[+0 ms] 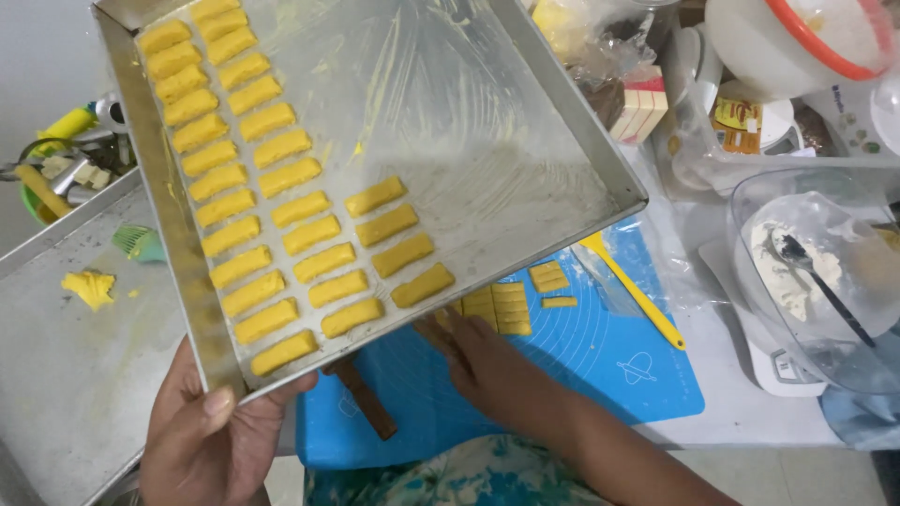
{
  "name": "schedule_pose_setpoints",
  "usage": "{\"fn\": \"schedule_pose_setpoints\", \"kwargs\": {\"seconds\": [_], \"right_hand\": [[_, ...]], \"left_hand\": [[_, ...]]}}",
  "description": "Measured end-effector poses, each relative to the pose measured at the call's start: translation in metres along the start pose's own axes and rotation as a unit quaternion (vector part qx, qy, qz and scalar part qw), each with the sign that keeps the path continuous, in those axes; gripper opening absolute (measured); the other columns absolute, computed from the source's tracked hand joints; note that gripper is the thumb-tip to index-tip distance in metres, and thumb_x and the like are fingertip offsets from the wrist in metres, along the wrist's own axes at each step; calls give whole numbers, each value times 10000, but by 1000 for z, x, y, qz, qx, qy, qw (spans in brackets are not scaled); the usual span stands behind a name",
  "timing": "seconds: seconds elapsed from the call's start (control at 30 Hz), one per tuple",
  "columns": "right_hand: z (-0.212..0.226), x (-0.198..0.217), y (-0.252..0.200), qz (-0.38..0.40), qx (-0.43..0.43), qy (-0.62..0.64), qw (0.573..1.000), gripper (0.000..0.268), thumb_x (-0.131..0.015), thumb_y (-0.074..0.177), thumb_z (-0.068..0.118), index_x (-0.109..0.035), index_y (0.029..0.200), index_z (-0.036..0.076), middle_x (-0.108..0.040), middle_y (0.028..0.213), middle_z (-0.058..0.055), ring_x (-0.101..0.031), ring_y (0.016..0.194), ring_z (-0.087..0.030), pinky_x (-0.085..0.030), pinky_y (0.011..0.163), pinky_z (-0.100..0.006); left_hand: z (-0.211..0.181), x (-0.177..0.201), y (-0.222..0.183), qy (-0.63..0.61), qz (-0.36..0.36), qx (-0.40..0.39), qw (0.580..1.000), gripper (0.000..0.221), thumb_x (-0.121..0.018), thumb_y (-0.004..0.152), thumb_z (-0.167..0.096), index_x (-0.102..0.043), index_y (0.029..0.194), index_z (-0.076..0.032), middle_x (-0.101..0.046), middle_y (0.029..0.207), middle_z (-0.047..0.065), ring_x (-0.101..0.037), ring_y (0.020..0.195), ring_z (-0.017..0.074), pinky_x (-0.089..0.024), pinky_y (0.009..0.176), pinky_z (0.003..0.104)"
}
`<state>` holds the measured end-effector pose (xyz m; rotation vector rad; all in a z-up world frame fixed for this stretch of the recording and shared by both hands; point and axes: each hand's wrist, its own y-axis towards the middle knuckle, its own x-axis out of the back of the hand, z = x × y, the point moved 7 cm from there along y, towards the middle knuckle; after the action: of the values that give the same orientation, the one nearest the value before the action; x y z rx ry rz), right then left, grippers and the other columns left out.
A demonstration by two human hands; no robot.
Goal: Cut dough into small rectangular pieces and arrange them neatly on a baking tray
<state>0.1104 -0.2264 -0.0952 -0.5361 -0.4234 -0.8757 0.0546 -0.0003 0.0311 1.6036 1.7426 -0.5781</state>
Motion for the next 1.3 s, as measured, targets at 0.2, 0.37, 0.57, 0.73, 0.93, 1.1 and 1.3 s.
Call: {"fn": "schedule_pose_setpoints", "kwargs": {"seconds": [0.2, 0.37, 0.57, 0.73, 0.93, 1.1, 1.3], "right_hand": [[-49, 53, -81, -187, 206, 185, 942, 573, -435, 1069, 183, -240, 1608, 160, -308, 1675, -202, -642, 821, -184, -593, 660, -346], [-98, 95, -138, -232, 108, 514, 819, 715, -620, 946, 281, -361, 1580, 76, -620, 1065, -196, -646, 655, -263, -510, 583, -352], [-114, 98, -169, -320, -195, 430, 821, 635, -449, 971, 178, -483, 1605, 160, -703, 1242, -180, -439, 570, -234, -332, 508, -351], [-159, 63, -168, -223, -147, 373, 889, 596, -512, 955, 91, -448, 1545, 154, -495, 1594, 1, -667, 1026, -277, -548, 870, -426], [-149, 80, -183, -264, -251, 258, 895, 1163, -575, 867, -62, 120, 1650, 447, -206, 1700, 178, -606, 794, -278, -550, 757, -431], [-137, 80, -175, -336, -117, 421, 834, 256, -487, 1066, 181, -567, 1201, -21, -431, 666, -148, -374, 456, -248, -299, 440, -370], [-145, 79, -187, -286, -352, 84, 887, 380, -594, 962, 180, -498, 1328, 152, -721, 735, -183, -675, 581, -297, -508, 651, -411]], "left_hand": [[-4, -10, 3, 10, 9, -7, 1000, 854, -858, 885, -113, -353, 1536, 112, -595, 1403, 302, -716, 1069, 394, -692, 816, 397], [3, -14, 10, -6, 24, 3, 1000, 849, -856, 905, -82, -341, 1557, 96, -563, 1459, 294, -675, 1162, 410, -681, 856, 454], [18, -23, 20, -17, 55, 13, 998, 817, -818, 918, -89, -341, 1549, 118, -585, 1415, 312, -716, 1052, 410, -666, 839, 461], [26, -21, 26, 33, 23, 27, 999, 866, -844, 889, -152, -349, 1562, 74, -594, 1422, 265, -699, 1111, 372, -691, 800, 413], [38, -3, 25, -10, 19, 38, 999, 874, -844, 876, -95, -328, 1551, 109, -590, 1405, 300, -694, 1106, 418, -692, 789, 447], [41, 4, 23, 54, 22, 50, 997, 843, -835, 832, -193, -415, 1502, 97, -707, 1239, 236, -743, 980, 346, -671, 732, 411], [36, 3, 21, -3, 30, 43, 999, 842, -822, 851, -79, -354, 1517, 138, -616, 1366, 311, -705, 1091, 417, -687, 797, 434]]}}
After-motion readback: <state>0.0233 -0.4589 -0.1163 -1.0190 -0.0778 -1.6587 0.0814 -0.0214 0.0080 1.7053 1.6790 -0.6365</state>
